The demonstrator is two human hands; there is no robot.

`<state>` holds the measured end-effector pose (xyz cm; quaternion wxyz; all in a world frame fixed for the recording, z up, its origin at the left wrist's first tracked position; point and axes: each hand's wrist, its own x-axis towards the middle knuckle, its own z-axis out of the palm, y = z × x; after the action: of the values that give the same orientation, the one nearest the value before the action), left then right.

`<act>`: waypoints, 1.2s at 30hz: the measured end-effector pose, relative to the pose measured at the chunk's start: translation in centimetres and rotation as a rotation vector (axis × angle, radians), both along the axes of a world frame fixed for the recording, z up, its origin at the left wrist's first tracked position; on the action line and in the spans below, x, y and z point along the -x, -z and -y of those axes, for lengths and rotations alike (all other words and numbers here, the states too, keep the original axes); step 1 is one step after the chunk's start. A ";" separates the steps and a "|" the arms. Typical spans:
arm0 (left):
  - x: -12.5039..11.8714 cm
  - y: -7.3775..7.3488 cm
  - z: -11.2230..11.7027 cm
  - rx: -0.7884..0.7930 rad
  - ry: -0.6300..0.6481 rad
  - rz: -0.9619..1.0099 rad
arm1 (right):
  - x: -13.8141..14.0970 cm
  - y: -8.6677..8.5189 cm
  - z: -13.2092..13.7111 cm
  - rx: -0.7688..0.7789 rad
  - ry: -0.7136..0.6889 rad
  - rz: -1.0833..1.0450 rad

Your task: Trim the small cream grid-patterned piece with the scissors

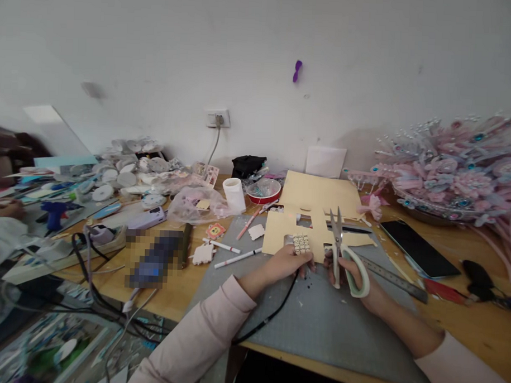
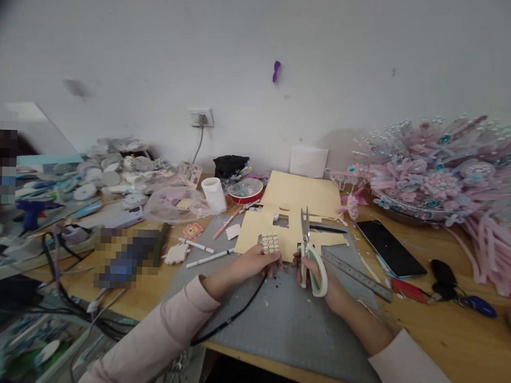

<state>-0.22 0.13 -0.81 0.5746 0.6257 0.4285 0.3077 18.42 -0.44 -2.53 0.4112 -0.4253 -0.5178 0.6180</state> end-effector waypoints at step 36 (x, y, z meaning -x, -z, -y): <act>0.3 -0.6 0.3 0.141 -0.006 0.238 | -0.6 0.2 1.5 0.102 -0.380 -0.164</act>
<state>-0.51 -0.13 -0.24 0.6629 0.5416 0.3796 0.3508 19.01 -1.94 -2.74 0.3058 -0.2886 -0.5215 0.7425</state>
